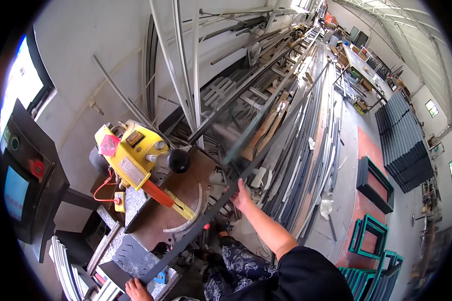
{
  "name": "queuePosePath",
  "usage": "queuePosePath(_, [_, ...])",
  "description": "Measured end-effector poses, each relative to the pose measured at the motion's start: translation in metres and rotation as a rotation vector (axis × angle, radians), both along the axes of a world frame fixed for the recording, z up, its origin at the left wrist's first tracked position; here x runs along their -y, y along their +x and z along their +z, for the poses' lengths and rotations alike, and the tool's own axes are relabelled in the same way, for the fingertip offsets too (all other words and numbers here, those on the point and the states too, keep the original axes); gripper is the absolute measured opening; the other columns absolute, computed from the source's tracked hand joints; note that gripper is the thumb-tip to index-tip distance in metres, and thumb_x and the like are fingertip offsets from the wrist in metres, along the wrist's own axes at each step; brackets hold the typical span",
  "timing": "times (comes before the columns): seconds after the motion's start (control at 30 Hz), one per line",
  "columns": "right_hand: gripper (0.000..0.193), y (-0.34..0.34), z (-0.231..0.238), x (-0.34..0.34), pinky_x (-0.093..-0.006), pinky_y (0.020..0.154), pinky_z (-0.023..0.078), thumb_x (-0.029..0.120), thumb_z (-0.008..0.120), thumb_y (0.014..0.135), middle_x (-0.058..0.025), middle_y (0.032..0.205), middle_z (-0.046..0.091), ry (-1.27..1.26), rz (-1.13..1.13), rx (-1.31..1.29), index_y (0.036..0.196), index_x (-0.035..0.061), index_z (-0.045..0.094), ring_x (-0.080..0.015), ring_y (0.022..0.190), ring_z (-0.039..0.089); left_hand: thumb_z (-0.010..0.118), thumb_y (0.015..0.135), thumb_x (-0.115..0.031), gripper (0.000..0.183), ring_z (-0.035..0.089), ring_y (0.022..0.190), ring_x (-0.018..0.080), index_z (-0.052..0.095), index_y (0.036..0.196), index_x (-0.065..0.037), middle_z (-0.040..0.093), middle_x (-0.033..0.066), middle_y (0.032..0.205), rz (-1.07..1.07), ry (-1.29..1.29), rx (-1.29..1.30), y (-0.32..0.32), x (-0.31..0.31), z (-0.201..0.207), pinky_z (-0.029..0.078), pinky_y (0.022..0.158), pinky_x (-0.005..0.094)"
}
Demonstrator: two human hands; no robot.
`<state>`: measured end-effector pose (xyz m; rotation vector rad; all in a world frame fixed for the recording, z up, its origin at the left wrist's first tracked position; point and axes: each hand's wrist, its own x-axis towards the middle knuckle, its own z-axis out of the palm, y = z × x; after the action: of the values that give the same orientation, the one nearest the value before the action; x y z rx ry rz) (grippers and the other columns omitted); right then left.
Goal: The person measures a window frame with a tape measure, operates a touch-screen interface on a machine, and then uses a miter saw to cut several long metal profiles into smaller segments.
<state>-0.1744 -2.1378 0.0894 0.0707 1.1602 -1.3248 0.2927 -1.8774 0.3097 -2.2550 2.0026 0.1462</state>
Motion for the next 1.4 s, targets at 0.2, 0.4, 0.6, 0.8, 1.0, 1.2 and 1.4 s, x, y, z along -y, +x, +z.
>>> queuePosePath(0.2, [0.058,-0.12,0.006,0.025,-0.0381,0.067,0.06,0.058,0.06,0.087,-0.0157,0.083,0.067,-0.13,-0.257,0.258,0.083,0.0006,0.058,-0.0289,0.077,0.067,0.054,0.086,-0.01,0.034,0.051,0.106,0.0402,0.057,0.118,0.0,0.057,0.0215,0.111,0.03,0.159,-0.042,-0.058,-0.067,0.05,0.041,0.095,0.0509])
queuePosePath(0.4, [0.056,-0.22,-0.027,-0.013,-0.0374,0.046,0.046,0.06,0.055,0.089,-0.0089,0.062,0.056,0.116,-0.276,-0.116,0.074,0.0065,0.053,-0.0238,0.052,0.056,0.064,0.082,-0.024,0.052,0.053,0.104,0.042,0.051,0.125,0.002,0.055,0.0249,0.114,-0.047,0.299,-0.114,-0.101,-0.107,0.0,0.045,0.089,0.0498])
queuePosePath(0.6, [0.05,-0.112,0.032,-0.094,-0.0396,0.047,0.047,0.053,0.051,0.095,-0.0138,0.061,0.06,0.16,-0.143,-0.035,0.075,0.0083,0.044,-0.0271,0.049,0.058,0.067,0.082,-0.044,0.053,0.063,0.086,0.0428,0.056,0.111,-0.001,0.065,0.0244,0.093,-0.172,0.51,-0.42,-0.292,0.027,-0.056,0.051,0.073,0.0508])
queuePosePath(0.8, [0.035,-0.099,0.041,-0.138,-0.0453,0.07,0.054,0.04,0.061,0.093,-0.0166,0.076,0.064,0.252,-0.031,0.518,0.09,0.0053,0.055,-0.0297,0.072,0.065,0.071,0.074,-0.054,0.061,0.067,0.078,0.0403,0.063,0.11,-0.006,0.069,0.0198,0.081,0.076,0.555,-0.367,-0.323,0.044,-0.038,0.052,0.07,0.048])
queuePosePath(1.0, [0.049,-0.34,-0.01,-0.037,-0.0353,0.042,0.043,0.053,0.067,0.084,-0.0074,0.064,0.054,0.261,-0.281,-0.003,0.075,0.0089,0.05,-0.0233,0.049,0.053,0.07,0.076,-0.039,0.047,0.066,0.069,0.039,0.064,0.107,-0.004,0.068,0.018,0.075,-0.013,0.51,-0.298,-0.283,-0.01,-0.042,0.053,0.064,0.0487])
queuePosePath(1.2, [0.051,-0.319,0.017,-0.085,-0.0346,0.043,0.042,0.056,0.074,0.076,-0.0033,0.059,0.05,0.379,-0.323,-0.022,0.072,0.0116,0.049,-0.0212,0.049,0.052,0.068,0.077,-0.038,0.047,0.066,0.069,0.0386,0.062,0.11,-0.004,0.068,0.0181,0.076,-0.002,0.466,-0.307,-0.255,-0.018,-0.08,0.053,0.064,0.0485])
queuePosePath(1.4, [0.048,-0.242,0.045,-0.135,-0.0334,0.049,0.041,0.051,0.073,0.081,-0.0011,0.062,0.047,0.408,-0.283,0.065,0.071,0.0121,0.046,-0.0188,0.053,0.048,0.066,0.079,-0.037,0.048,0.067,0.07,0.0382,0.06,0.114,-0.004,0.068,0.0182,0.077,0.011,0.436,-0.33,-0.212,-0.063,-0.114,0.053,0.064,0.0484])
